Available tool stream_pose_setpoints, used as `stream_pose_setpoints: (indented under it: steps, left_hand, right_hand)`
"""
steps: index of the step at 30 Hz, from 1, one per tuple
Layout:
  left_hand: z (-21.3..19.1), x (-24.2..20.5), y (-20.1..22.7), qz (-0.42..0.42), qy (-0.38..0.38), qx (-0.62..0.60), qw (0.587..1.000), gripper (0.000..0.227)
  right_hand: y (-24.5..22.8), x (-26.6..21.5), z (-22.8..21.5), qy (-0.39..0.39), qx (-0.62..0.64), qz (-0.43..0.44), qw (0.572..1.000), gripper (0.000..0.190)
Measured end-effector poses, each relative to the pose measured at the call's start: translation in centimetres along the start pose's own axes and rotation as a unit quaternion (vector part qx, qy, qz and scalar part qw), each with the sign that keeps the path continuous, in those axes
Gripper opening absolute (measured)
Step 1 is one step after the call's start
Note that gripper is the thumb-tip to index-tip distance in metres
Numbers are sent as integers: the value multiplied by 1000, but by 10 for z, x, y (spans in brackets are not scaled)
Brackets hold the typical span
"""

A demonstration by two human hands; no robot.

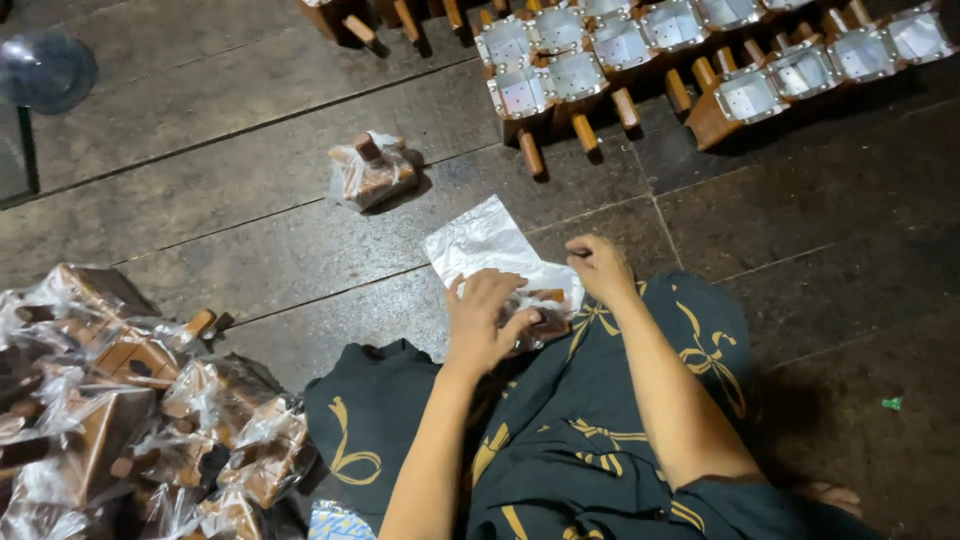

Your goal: The person places small wooden components into plastic bags and seals them by hand, one at a time, while sitting on the floor.

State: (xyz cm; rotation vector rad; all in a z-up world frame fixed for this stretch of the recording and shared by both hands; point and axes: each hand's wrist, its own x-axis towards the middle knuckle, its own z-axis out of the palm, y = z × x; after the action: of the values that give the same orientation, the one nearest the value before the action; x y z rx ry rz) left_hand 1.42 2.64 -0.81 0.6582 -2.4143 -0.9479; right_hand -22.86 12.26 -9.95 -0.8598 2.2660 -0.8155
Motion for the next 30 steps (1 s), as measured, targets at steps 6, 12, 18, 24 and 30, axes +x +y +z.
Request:
stream_pose_setpoints:
  steps: [6, 12, 18, 24, 30]
  left_hand:
    - [8, -7, 11, 50, -35, 45, 997, 37]
    - [-27, 1, 5, 43, 130, -30, 990, 24]
    - [-70, 13, -92, -9, 215, -30, 976, 32]
    - [-93, 24, -130, -64, 203, 65, 975, 40]
    - [-80, 26, -117, -35, 270, 131, 953, 62]
  right_hand:
    - [25, 14, 33, -45, -201, 56, 977, 45]
    - [-26, -16, 17, -71, -187, 87, 976, 47]
    - [-27, -11, 29, -70, -207, 100, 971, 58]
    - [-32, -19, 29, 3, -188, 59, 980, 29]
    - [-45, -22, 16, 79, -178, 25, 981, 31]
